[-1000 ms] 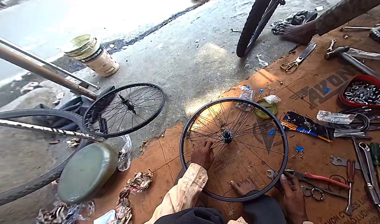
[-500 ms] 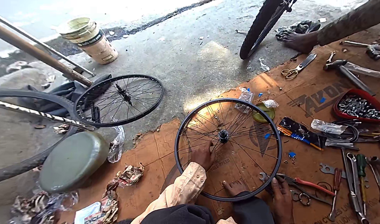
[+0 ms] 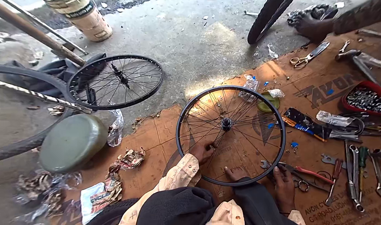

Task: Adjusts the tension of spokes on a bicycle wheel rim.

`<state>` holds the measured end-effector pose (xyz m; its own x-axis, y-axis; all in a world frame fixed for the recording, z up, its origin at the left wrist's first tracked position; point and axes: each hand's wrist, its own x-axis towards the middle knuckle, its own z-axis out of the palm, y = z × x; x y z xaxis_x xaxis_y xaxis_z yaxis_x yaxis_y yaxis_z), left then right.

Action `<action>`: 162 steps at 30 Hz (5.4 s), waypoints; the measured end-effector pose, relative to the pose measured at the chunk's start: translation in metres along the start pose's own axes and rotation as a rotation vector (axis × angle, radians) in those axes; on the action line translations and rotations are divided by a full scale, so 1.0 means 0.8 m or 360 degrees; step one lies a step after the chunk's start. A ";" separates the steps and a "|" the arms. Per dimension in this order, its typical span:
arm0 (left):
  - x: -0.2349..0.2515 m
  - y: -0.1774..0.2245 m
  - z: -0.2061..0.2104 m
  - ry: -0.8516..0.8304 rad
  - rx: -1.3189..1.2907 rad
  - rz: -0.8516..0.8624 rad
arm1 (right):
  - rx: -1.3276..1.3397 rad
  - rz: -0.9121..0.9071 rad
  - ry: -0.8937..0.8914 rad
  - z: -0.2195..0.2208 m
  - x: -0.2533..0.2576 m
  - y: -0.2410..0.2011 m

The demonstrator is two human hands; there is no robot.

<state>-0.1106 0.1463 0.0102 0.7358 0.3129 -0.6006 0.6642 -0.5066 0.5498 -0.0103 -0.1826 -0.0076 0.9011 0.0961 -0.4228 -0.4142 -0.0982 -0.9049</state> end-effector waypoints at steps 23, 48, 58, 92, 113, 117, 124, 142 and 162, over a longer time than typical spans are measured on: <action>-0.019 -0.015 -0.026 -0.0492 -0.0013 -0.0002 | 0.0296 0.0350 -0.0693 0.006 -0.028 -0.055; 0.034 0.027 0.013 -0.0016 -0.0132 -0.0191 | 0.0211 0.0273 -0.0565 0.015 -0.030 -0.041; 0.005 0.034 0.005 0.0425 0.0103 -0.0298 | 0.0235 0.0281 -0.0535 0.015 -0.030 -0.041; -0.001 0.071 0.075 -0.0992 -0.1066 -0.0026 | -0.0030 0.0437 -0.0418 -0.001 -0.012 -0.025; -0.014 0.065 0.116 -0.0905 -0.0974 0.0200 | -0.0337 0.0362 -0.0482 -0.027 0.039 -0.038; -0.013 0.079 0.130 -0.0829 -0.1094 0.0130 | -0.0262 0.0334 -0.0483 -0.027 0.033 -0.032; -0.013 0.109 0.140 -0.0814 -0.1271 0.0055 | -0.0958 -0.0217 0.0026 -0.063 0.090 -0.032; 0.002 0.149 0.167 -0.0683 -0.1451 -0.0058 | -0.2539 -0.0278 -0.0073 -0.022 0.155 -0.049; -0.004 0.142 0.157 -0.0786 -0.1474 -0.0137 | 0.0085 0.0045 0.0121 -0.008 -0.040 0.001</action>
<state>-0.0543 -0.0134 0.0018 0.6842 -0.1491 -0.7138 0.7064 0.3787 0.5980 -0.0389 -0.1922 0.0054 0.8952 0.0186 -0.4452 -0.4441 -0.0465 -0.8948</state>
